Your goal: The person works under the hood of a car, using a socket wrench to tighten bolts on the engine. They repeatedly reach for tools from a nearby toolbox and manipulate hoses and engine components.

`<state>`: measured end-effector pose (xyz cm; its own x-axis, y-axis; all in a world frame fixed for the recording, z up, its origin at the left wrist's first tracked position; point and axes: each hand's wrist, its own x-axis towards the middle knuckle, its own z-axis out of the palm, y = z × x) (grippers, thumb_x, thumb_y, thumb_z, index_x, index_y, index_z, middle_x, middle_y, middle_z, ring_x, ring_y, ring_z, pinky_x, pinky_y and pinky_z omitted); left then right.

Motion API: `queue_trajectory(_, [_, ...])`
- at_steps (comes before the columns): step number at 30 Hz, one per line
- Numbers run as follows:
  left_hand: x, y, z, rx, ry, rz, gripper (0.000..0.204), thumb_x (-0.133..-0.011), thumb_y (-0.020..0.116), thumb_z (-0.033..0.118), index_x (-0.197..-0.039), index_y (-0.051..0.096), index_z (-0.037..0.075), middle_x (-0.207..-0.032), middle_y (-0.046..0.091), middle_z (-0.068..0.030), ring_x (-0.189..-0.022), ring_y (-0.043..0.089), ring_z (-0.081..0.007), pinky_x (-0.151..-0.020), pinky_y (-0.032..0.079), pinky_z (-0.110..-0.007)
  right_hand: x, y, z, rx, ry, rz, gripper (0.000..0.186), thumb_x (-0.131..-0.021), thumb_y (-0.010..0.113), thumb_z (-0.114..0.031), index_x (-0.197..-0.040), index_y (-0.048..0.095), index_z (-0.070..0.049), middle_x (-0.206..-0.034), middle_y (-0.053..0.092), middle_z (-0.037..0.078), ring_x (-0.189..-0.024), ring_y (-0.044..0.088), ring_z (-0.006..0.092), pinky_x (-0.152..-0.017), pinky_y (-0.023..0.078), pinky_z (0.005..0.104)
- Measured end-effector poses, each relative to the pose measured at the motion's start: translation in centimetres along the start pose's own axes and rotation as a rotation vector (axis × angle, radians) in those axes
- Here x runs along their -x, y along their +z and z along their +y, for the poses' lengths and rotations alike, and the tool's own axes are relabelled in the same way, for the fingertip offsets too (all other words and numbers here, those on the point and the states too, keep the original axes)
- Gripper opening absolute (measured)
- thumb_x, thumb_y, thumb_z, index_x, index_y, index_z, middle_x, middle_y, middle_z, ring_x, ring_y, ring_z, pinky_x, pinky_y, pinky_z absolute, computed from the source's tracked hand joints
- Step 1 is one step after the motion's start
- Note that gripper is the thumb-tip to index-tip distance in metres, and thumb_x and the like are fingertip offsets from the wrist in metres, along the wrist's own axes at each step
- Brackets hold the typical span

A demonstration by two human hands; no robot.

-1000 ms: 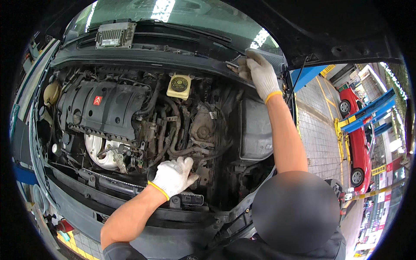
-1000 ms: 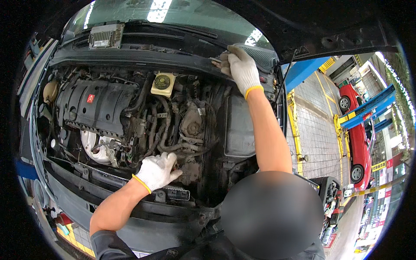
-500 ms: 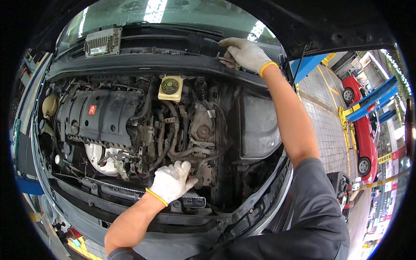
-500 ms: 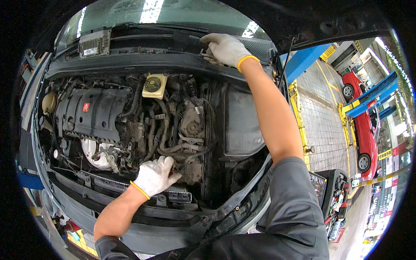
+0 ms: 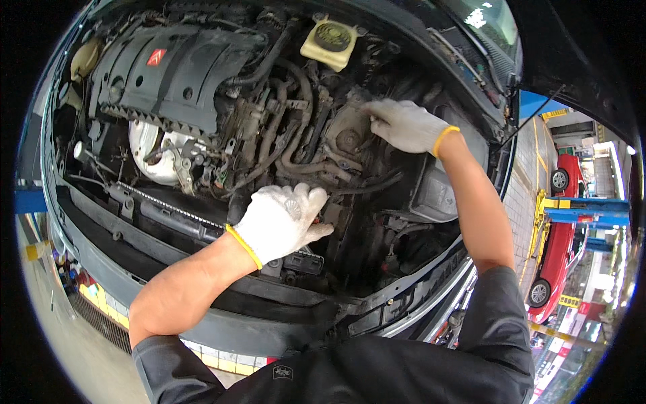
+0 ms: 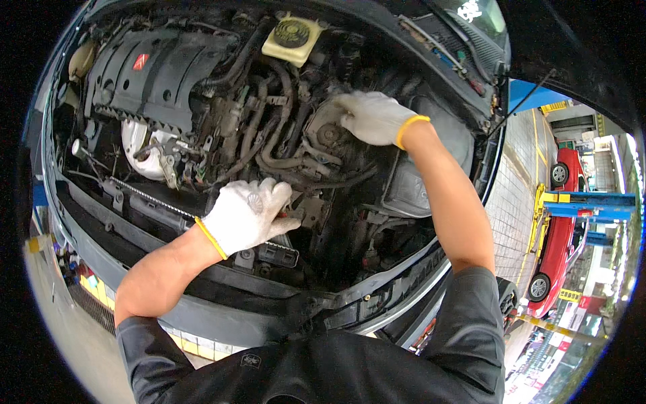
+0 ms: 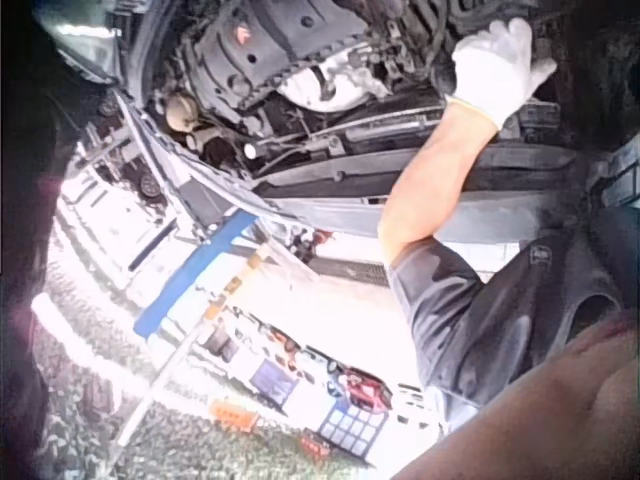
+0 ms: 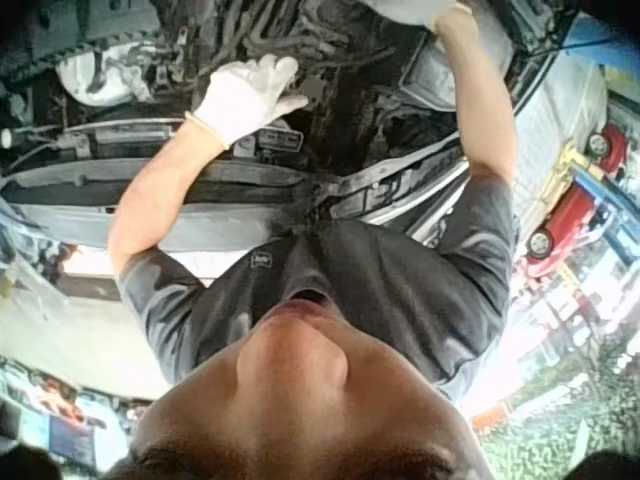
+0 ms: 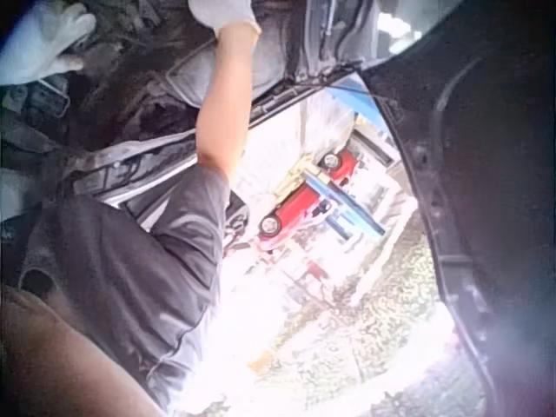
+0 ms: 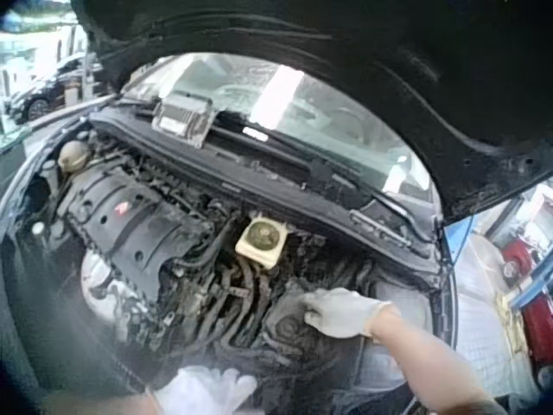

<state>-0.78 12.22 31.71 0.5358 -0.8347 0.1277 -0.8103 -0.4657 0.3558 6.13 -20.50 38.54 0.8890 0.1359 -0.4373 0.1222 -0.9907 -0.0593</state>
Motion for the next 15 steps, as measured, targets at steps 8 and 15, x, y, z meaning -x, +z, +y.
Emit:
queue_trajectory(8, [-0.2,0.6,-0.1,0.086,-0.014,0.07,0.051,-0.088,0.09,0.053,-0.106,0.064,0.013,-0.088,0.068,-0.0112,-0.07,0.075,-0.0345,-0.061,0.059,-0.049,-17.0,5.1,1.2,0.327,-0.072,0.275,0.053,-0.112,0.059,-0.024,-0.164,0.06,-0.013,-0.127,0.08,0.019,-0.123,0.076,0.0368,-0.112,0.058,0.0485])
queue_trajectory(15, [0.2,0.2,0.0,0.072,-0.114,-0.07,0.053,-0.091,0.086,0.057,-0.114,0.066,0.013,-0.098,0.07,-0.0111,-0.077,0.077,-0.0322,-0.064,0.06,-0.048,-31.5,12.9,5.2,0.654,-0.081,0.203,0.048,-0.114,0.055,-0.028,-0.16,0.063,-0.018,-0.139,0.076,0.019,-0.131,0.072,0.0373,-0.115,0.056,0.0502])
